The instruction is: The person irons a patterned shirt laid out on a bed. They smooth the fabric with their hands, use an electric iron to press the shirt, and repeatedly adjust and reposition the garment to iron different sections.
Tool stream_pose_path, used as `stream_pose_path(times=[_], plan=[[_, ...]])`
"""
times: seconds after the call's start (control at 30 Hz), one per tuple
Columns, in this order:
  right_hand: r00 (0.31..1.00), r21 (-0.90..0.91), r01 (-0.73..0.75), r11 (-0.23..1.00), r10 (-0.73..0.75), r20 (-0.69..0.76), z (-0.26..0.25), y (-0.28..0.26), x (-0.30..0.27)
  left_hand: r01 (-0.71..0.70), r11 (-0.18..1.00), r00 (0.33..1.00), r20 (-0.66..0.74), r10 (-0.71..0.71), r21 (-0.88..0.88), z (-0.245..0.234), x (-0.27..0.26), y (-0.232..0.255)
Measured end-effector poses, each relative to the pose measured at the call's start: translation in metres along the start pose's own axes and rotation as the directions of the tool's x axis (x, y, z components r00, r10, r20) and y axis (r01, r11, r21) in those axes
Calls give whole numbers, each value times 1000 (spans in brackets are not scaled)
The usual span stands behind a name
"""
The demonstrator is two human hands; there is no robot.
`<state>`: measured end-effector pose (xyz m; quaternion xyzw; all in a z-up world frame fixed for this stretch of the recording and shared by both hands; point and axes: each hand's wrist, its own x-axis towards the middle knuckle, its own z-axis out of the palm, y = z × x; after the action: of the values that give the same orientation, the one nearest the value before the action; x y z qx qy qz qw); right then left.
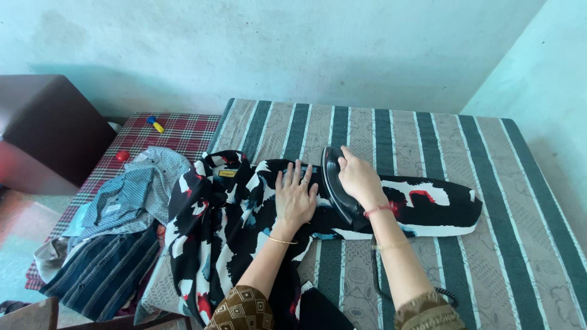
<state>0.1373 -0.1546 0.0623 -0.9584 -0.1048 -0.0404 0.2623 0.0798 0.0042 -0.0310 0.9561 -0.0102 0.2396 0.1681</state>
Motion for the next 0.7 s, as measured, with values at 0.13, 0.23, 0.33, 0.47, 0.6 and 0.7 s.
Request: stream_pose_path(times=[0.13,0.23,0.33,0.47,0.6,0.7], plan=[[995,58,96,994,-97,15,-14,3,-58,10,1000,1000,15,-10,-6,-1,6,-7],[995,-26,27,999,-25,101,-33,-2,-112,-8,1000,1000,0,8,7,-2,6,-7],[986,-57,-54,997,62,152,-48,-18,-150,-20,999,1000,23,19,47,-3,6,-5],[960,-164,-168,972,200,199,-50,-28,-160,-17,1000,1000,-2,17,14,-4,5,-6],[985,-143,-60,988,81,150,-34,-22,-130,2,1000,1000,-6,-2,-18,-7,1,-4],[998,-95,19,995,-14,61,-14,-20,-87,28,999,999,-18,-28,-18,-10,-2,-7]])
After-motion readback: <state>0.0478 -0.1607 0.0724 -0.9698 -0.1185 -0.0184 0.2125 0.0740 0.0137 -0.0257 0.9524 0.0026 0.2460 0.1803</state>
